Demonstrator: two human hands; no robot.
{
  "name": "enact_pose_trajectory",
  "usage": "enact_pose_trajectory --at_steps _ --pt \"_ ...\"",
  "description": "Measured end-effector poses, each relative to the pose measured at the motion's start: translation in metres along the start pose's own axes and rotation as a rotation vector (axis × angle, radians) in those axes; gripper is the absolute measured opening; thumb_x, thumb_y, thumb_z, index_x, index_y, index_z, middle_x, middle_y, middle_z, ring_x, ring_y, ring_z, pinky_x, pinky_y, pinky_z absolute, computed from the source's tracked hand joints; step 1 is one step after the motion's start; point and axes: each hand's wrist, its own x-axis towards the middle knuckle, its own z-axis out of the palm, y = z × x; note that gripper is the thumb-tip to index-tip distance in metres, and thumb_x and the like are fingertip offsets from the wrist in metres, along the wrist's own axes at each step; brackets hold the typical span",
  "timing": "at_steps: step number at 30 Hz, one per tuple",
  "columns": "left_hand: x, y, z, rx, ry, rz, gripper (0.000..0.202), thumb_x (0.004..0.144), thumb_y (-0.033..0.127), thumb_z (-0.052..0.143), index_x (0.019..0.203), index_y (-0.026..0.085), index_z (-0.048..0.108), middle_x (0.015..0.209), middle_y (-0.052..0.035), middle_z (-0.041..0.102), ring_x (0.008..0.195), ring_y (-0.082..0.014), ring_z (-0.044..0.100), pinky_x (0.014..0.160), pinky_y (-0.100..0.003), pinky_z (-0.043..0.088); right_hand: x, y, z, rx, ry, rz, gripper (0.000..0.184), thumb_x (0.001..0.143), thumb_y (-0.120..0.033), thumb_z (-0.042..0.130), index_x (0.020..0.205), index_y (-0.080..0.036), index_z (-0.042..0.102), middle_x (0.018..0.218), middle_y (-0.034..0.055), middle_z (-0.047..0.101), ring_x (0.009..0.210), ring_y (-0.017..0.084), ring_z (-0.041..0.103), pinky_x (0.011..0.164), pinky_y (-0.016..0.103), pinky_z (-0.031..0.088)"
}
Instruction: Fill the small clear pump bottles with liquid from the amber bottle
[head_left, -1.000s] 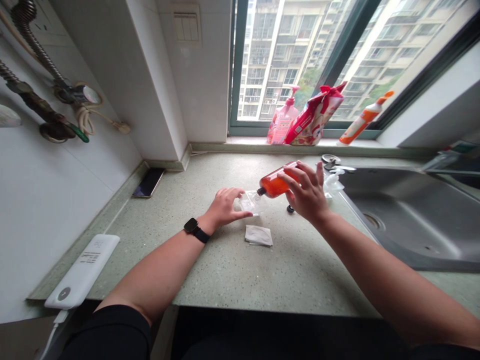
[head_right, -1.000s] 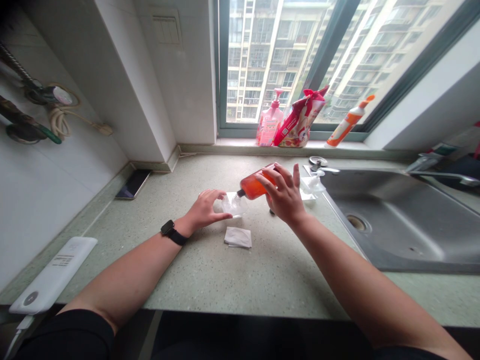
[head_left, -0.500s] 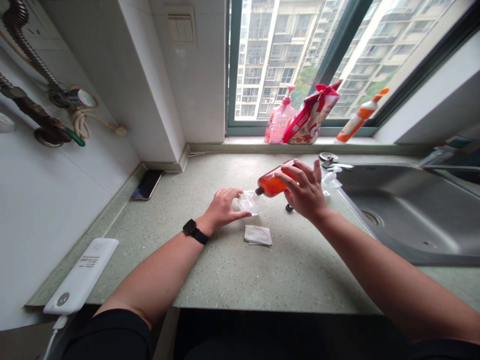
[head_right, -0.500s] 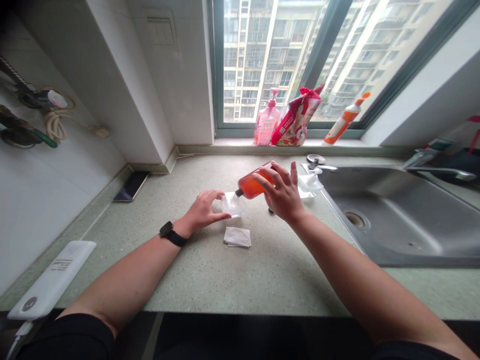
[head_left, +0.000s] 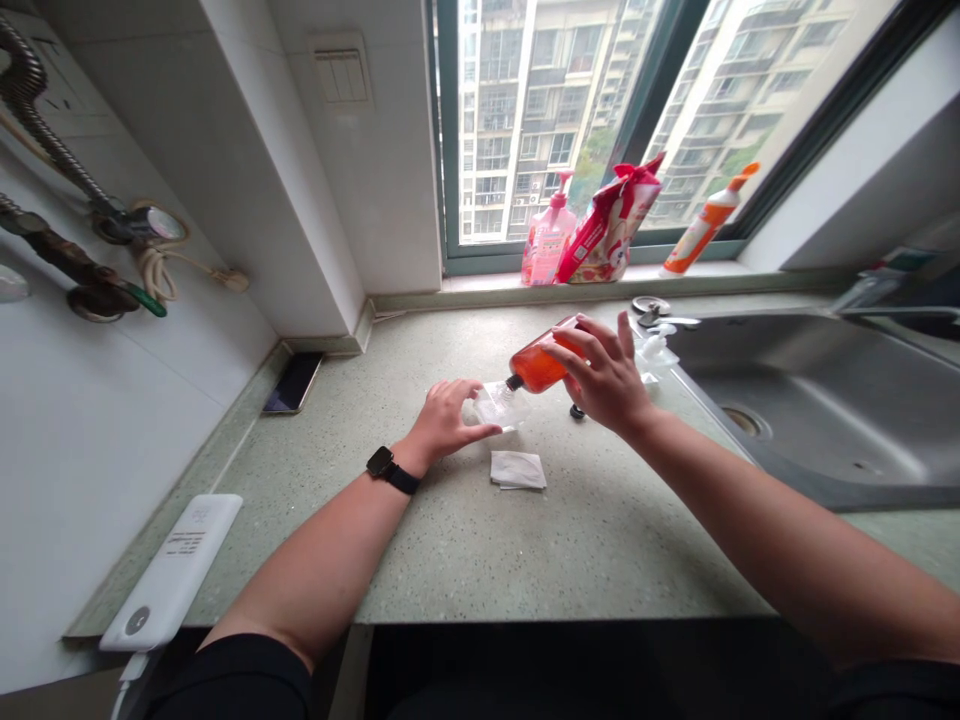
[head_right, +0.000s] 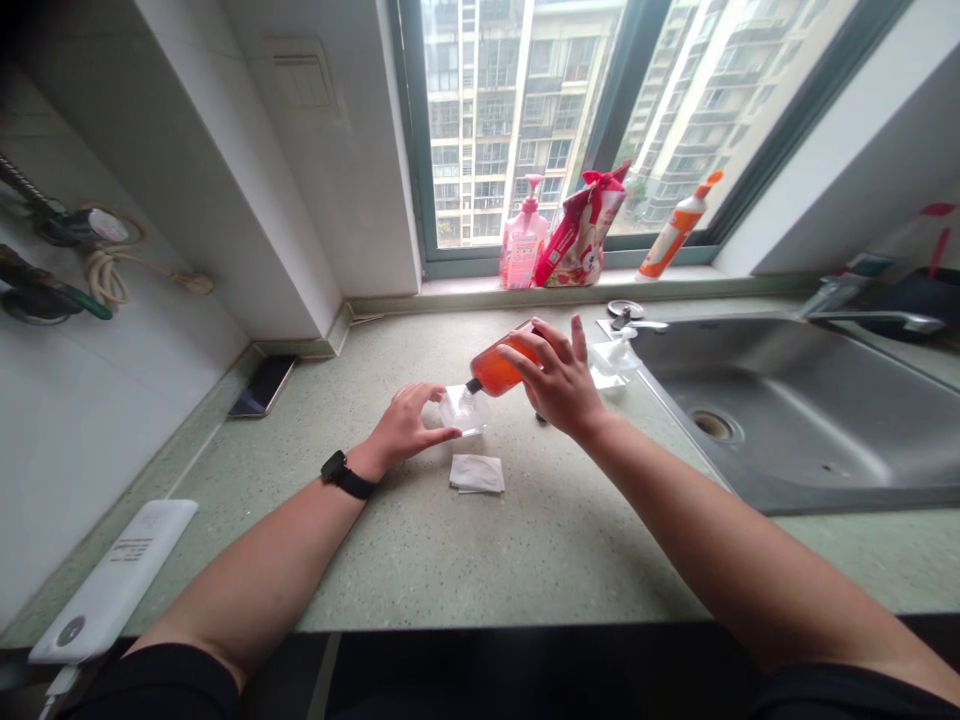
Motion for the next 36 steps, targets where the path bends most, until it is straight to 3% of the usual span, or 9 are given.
enact_pose_trajectory --at_steps 13,23,36 --pt "-0.0002 -0.0007 0.0006 -0.002 0.001 0.005 0.062 0.082 0.061 0.09 0.126 0.025 0.063 0.117 -0.0076 0.074 0.112 -0.032 0.069 0.108 -0.052 0.05 0.0034 -0.001 -0.0047 -0.014 0.011 -0.019 0.085 0.092 -0.005 0.064 0.164 -0.044 0.04 0.145 0.0037 0.067 0.146 0.033 0.053 0.134 0.074 0.023" --pt "-0.0001 0.0011 -0.0008 0.003 -0.003 0.005 0.063 0.083 0.063 0.089 0.127 0.026 0.064 0.118 -0.0076 0.074 0.112 -0.032 0.069 0.108 -0.053 0.051 0.001 0.002 -0.0045 0.005 -0.058 0.017 0.094 0.088 -0.004 0.065 0.165 -0.05 0.036 0.151 0.0002 0.064 0.148 0.035 0.052 0.135 0.077 0.017" --pt "0.0001 -0.0003 0.0001 0.003 -0.003 0.005 0.063 0.083 0.063 0.089 0.125 0.024 0.064 0.118 -0.0082 0.074 0.112 -0.0317 0.069 0.108 -0.053 0.05 0.003 0.0035 -0.0068 -0.015 -0.06 -0.015 0.084 0.091 -0.006 0.063 0.16 -0.048 0.04 0.15 0.0003 0.064 0.149 0.032 0.051 0.134 0.074 0.022"
